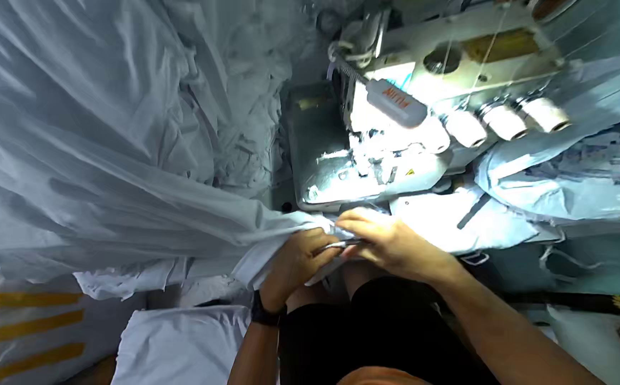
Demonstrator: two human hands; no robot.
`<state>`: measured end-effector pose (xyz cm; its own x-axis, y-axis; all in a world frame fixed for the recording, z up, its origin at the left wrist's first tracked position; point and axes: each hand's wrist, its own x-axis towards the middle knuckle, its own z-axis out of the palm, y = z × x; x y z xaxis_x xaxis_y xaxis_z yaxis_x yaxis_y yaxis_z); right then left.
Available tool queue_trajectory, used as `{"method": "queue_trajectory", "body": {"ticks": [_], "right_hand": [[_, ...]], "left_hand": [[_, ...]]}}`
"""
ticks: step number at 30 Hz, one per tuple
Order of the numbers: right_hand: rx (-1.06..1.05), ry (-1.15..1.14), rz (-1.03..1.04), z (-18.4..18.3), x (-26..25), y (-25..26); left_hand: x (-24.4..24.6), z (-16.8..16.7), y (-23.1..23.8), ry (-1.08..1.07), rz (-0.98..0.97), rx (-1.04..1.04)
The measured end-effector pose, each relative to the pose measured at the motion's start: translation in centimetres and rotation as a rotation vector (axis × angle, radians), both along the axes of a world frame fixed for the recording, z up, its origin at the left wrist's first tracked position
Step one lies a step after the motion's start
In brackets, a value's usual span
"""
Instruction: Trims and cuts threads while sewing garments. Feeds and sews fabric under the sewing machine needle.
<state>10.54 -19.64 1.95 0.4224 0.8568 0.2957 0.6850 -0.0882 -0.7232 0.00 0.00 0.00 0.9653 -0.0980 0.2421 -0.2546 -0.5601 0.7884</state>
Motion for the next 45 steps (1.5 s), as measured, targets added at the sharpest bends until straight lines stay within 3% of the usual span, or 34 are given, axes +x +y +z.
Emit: {"method": "queue_trajectory", "body": {"ticks": [3, 8, 12, 15, 17, 20, 22, 25, 30, 38, 41, 45], "right_hand": [[0.043, 0.074, 0.079, 0.2, 0.8, 1.9], [0.208, 0.115, 0.054, 1.9, 1.2, 1.6], [0.387, 0.340, -0.017, 2.4, 0.5, 0.3], [0.474, 0.526, -0.130, 2.4, -0.3, -0.2], [0.487, 0.583, -0.221, 2.2, -0.7, -0.1], [0.467, 0.635, -0.455, 1.6, -1.5, 0.7], [0.489, 0.579, -0.638, 0.9, -1.9, 1.4], [0.551, 0.472, -0.774, -0.1, -2.4, 2.1], [0.602, 0.298, -0.748, -0.8, -2.5, 2.2], [0.498, 0.148, -0.758, -0.4, -1.5, 3.1], [0.486, 0.149, -0.770, -0.2, -1.4, 3.2], [0.454, 0.156, -0.784, 0.0, -1.4, 3.2]], "left_hand": [[0.3, 3.2, 1.2, -0.073, -0.034, 0.127], [2.3, 6.8, 2.5, -0.156, -0.170, 0.163], [4.1, 9.1, 3.9, -0.064, -0.373, 0.033], [5.2, 10.0, 5.7, 0.122, -0.443, -0.115], [6.3, 10.5, 6.4, 0.179, -0.325, -0.100], [8.6, 11.2, 5.8, 0.041, -0.129, 0.130], [9.6, 11.3, 4.4, 0.014, -0.029, 0.245], [10.0, 11.1, 3.2, 0.102, 0.031, 0.252], [10.5, 10.6, 2.6, 0.188, 0.092, 0.249], [12.3, 8.9, -0.2, -0.012, 0.296, 0.084], [13.3, 8.6, -0.2, -0.065, 0.267, -0.067], [12.8, 8.6, 0.4, -0.093, 0.213, -0.078]]}}
